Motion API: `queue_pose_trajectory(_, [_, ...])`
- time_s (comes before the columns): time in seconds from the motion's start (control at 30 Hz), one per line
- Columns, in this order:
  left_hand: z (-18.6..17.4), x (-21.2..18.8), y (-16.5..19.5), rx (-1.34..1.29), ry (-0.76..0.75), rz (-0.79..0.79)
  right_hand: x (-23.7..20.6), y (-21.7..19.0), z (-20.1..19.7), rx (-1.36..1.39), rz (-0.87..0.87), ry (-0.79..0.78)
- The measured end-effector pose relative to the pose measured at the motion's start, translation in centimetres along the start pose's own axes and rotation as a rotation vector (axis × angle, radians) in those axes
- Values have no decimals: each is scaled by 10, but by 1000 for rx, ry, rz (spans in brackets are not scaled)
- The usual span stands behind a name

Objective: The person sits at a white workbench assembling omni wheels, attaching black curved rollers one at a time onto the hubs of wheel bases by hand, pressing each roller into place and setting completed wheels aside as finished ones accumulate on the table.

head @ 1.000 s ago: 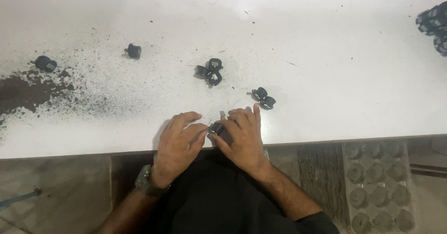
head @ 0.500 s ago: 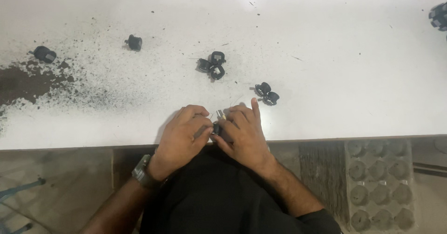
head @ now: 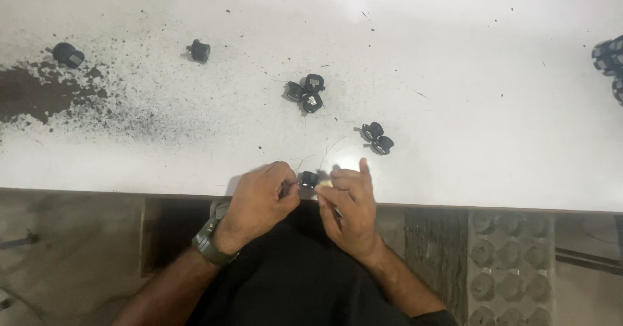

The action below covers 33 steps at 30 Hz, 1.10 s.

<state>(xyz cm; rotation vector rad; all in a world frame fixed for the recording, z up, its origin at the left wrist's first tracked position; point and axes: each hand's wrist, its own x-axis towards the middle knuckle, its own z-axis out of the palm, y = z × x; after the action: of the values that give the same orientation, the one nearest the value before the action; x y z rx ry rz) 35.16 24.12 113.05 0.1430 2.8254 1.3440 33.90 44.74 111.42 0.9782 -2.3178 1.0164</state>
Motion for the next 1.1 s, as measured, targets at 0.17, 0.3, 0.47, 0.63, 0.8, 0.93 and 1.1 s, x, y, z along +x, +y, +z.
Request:
queue_pose_trajectory(0.17, [7, -4, -3, -105, 100, 124, -14, 1, 20, 154, 12, -12])
queue_pose_trajectory(0.3, [8, -4, -7, -122, 146, 168, -18, 2, 26, 101, 32, 23])
queue_pose_trajectory(0.47, [9, -4, -7, -118, 152, 174, -19, 2, 25, 94, 21, 15])
queue_pose_trajectory(0.63, [9, -4, -8, -125, 138, 143, -17, 1, 26, 78, 8, 5])
queue_pose_trajectory(0.8, [12, -5, -9, -153, 124, 129, -16, 0, 24, 68, -1, -19])
queue_pose_trajectory(0.93, [11, 2, 2, -138, 118, 205, -12, 6, 17, 12, -15, 7])
queue_pose_trajectory(1.1, [-16, 58, 11, 203, 17, 60, 2, 34, -8, -129, 173, 123])
